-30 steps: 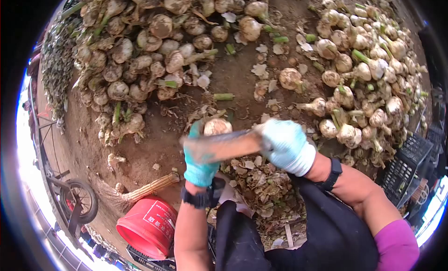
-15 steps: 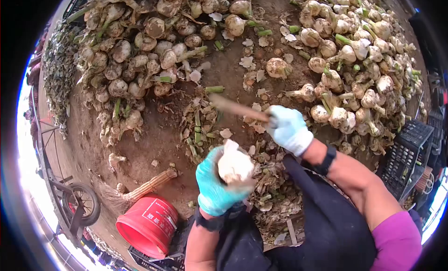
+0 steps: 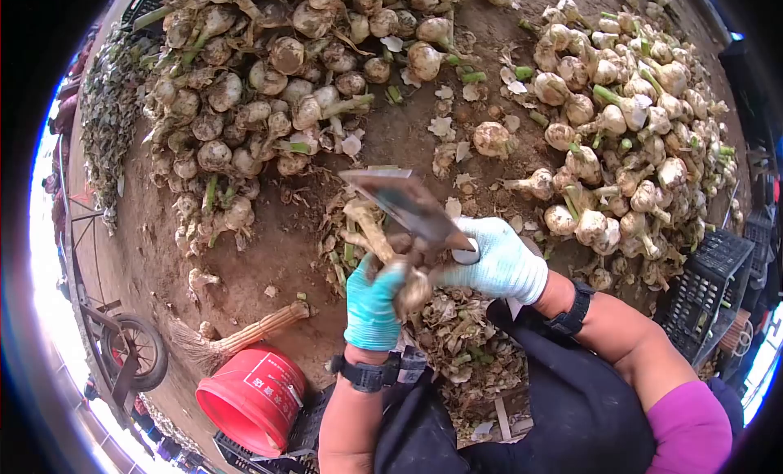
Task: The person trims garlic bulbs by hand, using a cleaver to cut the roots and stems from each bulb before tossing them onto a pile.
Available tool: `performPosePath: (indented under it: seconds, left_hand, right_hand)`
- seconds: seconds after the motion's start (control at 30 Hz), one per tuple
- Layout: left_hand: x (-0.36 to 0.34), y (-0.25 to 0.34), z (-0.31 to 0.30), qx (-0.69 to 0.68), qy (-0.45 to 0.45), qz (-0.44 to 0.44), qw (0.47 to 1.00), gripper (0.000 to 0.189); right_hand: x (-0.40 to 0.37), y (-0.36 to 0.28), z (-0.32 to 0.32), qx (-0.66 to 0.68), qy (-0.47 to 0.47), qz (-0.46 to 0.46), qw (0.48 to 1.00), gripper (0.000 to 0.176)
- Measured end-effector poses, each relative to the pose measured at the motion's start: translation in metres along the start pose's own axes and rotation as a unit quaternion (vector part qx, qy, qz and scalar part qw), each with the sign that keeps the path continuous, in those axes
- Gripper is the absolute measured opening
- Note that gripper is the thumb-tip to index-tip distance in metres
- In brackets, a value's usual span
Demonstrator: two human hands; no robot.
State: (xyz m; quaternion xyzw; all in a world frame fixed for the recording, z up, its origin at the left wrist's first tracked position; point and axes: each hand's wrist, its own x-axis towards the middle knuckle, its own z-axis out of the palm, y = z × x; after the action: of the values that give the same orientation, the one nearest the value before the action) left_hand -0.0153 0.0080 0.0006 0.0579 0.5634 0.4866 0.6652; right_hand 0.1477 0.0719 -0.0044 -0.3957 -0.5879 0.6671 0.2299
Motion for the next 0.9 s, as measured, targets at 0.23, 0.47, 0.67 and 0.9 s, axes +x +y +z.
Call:
performPosePath:
  seconds: [0.23, 0.47, 0.67, 0.9]
  left_hand:
    - [0.018, -0.019, -0.043, 0.542, 0.053, 0.400, 0.737, 0.018]
    - [0.010, 0.043, 0.022, 0.220, -0.029, 0.149, 0.964, 0.042]
    - [0.098, 0.088, -0.015, 0.392, 0.242, 0.213, 0.862, 0.079]
    - [0.194, 0.092, -0.070, 0.162, 0.331, 0.069, 0.927, 0.076]
  right_hand:
    - [0.011, 0.030, -0.012, -0.369, -0.005, -0.141, 0.919, 0.019]
    - [0.007, 0.050, -0.029, -0.157, 0.170, 0.149, 0.961, 0.022]
    - [0.018, 0.037, -0.037, -0.137, 0.139, 0.193, 0.961, 0.030]
    - [0.033, 0.034, -0.040, -0.096, 0.146, 0.202, 0.964, 0.035]
